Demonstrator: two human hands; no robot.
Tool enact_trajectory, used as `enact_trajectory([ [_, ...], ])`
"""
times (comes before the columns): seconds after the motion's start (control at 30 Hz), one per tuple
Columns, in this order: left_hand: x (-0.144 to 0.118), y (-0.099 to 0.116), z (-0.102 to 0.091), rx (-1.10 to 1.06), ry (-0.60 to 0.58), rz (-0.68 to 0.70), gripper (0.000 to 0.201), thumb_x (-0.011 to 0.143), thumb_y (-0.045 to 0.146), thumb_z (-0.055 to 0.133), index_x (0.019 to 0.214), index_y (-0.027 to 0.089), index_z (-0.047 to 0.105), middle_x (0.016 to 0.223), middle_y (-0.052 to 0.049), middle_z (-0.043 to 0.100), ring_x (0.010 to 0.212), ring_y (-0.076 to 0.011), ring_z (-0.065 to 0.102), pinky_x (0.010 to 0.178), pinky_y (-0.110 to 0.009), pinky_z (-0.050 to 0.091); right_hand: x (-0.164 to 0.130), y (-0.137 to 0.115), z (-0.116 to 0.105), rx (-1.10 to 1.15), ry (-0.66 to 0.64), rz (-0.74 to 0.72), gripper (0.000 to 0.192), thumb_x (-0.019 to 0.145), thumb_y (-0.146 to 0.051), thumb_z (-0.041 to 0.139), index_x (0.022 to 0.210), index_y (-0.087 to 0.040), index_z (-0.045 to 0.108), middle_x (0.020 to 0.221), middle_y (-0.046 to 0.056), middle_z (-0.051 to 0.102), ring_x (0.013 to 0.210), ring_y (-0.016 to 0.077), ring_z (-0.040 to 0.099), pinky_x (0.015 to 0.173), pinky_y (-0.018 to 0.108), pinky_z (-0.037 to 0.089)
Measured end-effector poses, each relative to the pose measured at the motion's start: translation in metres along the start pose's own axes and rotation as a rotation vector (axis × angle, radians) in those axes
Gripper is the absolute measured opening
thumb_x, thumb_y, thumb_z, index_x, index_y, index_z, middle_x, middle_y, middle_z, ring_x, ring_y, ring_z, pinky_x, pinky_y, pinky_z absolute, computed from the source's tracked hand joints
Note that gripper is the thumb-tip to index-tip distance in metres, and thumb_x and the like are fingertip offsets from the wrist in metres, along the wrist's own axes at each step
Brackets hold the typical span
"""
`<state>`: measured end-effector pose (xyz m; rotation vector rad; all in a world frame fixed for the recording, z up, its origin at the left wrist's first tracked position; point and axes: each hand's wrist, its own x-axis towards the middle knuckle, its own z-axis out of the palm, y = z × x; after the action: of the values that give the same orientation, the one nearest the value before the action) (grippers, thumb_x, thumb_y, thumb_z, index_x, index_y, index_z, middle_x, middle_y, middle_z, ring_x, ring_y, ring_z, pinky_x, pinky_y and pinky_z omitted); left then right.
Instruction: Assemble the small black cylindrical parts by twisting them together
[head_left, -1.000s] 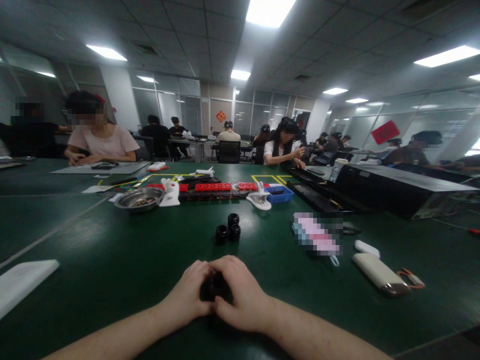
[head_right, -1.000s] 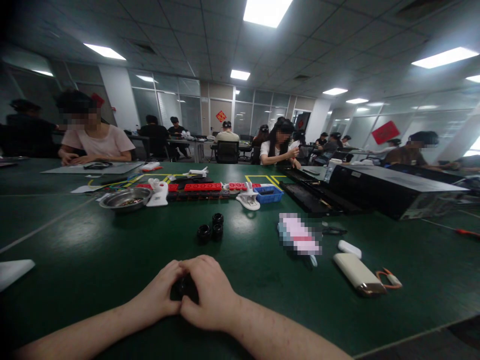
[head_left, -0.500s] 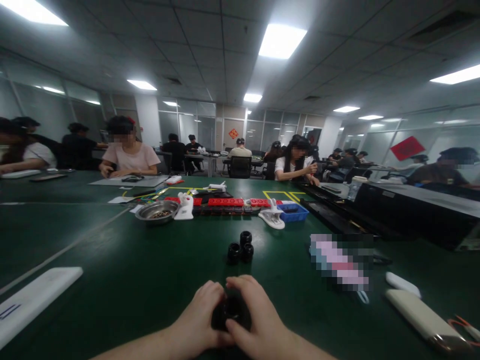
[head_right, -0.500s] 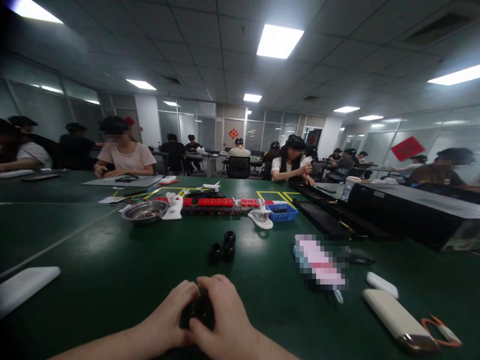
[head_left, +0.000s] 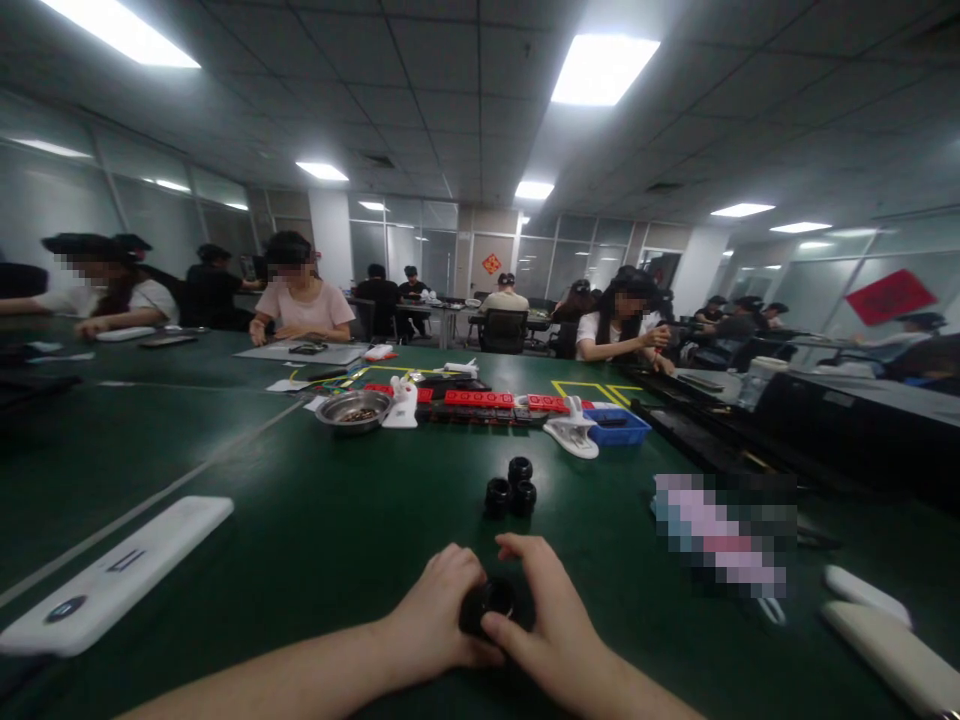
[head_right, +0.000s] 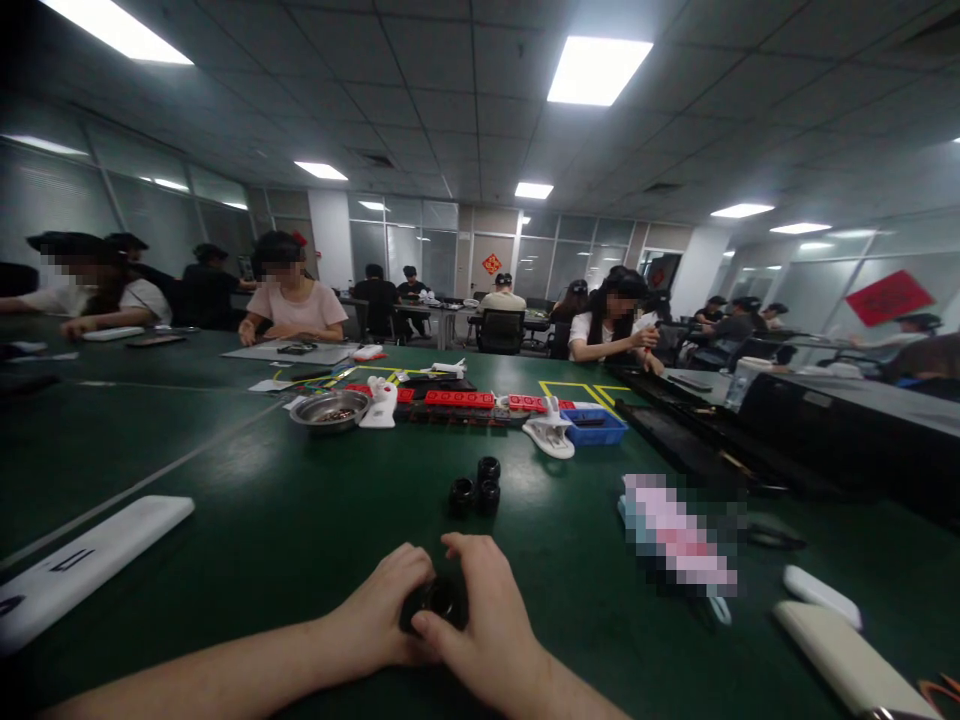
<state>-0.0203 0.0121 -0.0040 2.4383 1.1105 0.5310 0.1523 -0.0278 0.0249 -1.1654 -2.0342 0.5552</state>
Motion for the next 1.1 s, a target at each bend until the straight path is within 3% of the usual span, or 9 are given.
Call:
enact_trajectory([
  [0.13,0.001,0.003,-0.003,-0.009,-0.010,-0.006,0.040,0.058,0.044,0.071,0.078,0.018,0.050,0.087,-0.002,0.050,0.080,-0.0202,0.045,0.070,-0.031,0.038,0.001,-0.002,0.003,-0.008,-0.049,0.015,0.053,0.063,-0.019,0.065,0.112,-0.017,0.045,0.099,0.008,0.053,0.093,0.0238,0.050,0.084,0.039,0.041],
  [0.23,0.001,0.006,-0.005,-0.020,-0.027,-0.010,0.042,0.057,0.040,0.072,0.087,0.018,0.051,0.091,-0.002,0.050,0.083,-0.0210,0.045,0.074,-0.032,0.038,-0.001,-0.004,0.002,0.061,-0.093,-0.060,0.055,0.063,-0.005,0.051,0.115,-0.018,0.041,0.107,0.008,0.052,0.100,0.0215,0.049,0.089,0.037,0.039],
  [0.33,0.000,0.005,-0.004,-0.029,-0.032,-0.029,0.046,0.056,0.041,0.073,0.089,0.018,0.050,0.092,-0.003,0.049,0.083,-0.0210,0.044,0.074,-0.032,0.038,-0.001,-0.005,-0.001,0.090,-0.111,-0.117,0.063,0.060,-0.003,0.048,0.119,-0.018,0.037,0.117,0.009,0.047,0.108,0.0229,0.045,0.094,0.039,0.035],
  [0.47,0.001,0.000,-0.002,-0.017,-0.021,-0.031,0.044,0.057,0.049,0.071,0.079,0.018,0.049,0.088,-0.002,0.049,0.080,-0.0199,0.043,0.069,-0.030,0.037,0.001,-0.003,-0.002,0.026,-0.022,0.013,0.056,0.064,-0.016,0.060,0.116,-0.014,0.040,0.111,0.013,0.049,0.103,0.0265,0.046,0.090,0.042,0.037],
  [0.63,0.003,0.000,-0.001,-0.033,-0.030,-0.039,0.044,0.054,0.047,0.073,0.076,0.017,0.049,0.085,-0.001,0.049,0.078,-0.0194,0.044,0.067,-0.029,0.037,0.005,0.003,0.005,0.003,-0.050,0.096,0.053,0.062,-0.020,0.065,0.111,-0.015,0.045,0.096,0.009,0.054,0.090,0.0251,0.051,0.083,0.041,0.042],
  [0.87,0.003,0.001,-0.002,-0.061,-0.043,-0.043,0.051,0.054,0.043,0.074,0.094,0.020,0.051,0.092,-0.002,0.050,0.083,-0.0208,0.044,0.073,-0.031,0.037,0.001,0.011,0.005,0.108,-0.093,-0.188,0.061,0.060,-0.008,0.047,0.119,-0.018,0.036,0.116,0.010,0.050,0.107,0.0245,0.047,0.092,0.041,0.037],
  [1.0,0.004,0.001,-0.003,-0.052,-0.046,-0.041,0.045,0.057,0.051,0.071,0.078,0.018,0.050,0.087,-0.002,0.049,0.079,-0.0201,0.044,0.069,-0.030,0.037,0.001,0.011,0.006,0.036,0.004,-0.094,0.059,0.063,-0.019,0.059,0.117,-0.016,0.036,0.114,0.013,0.048,0.105,0.0280,0.046,0.090,0.043,0.038],
  [1.1,0.005,0.000,-0.002,-0.059,-0.049,-0.034,0.045,0.056,0.051,0.071,0.076,0.018,0.048,0.086,-0.002,0.049,0.079,-0.0193,0.044,0.069,-0.029,0.037,0.003,0.008,0.008,-0.008,-0.013,0.002,0.054,0.059,-0.021,0.064,0.109,-0.015,0.043,0.101,0.011,0.052,0.094,0.0266,0.050,0.083,0.041,0.042],
])
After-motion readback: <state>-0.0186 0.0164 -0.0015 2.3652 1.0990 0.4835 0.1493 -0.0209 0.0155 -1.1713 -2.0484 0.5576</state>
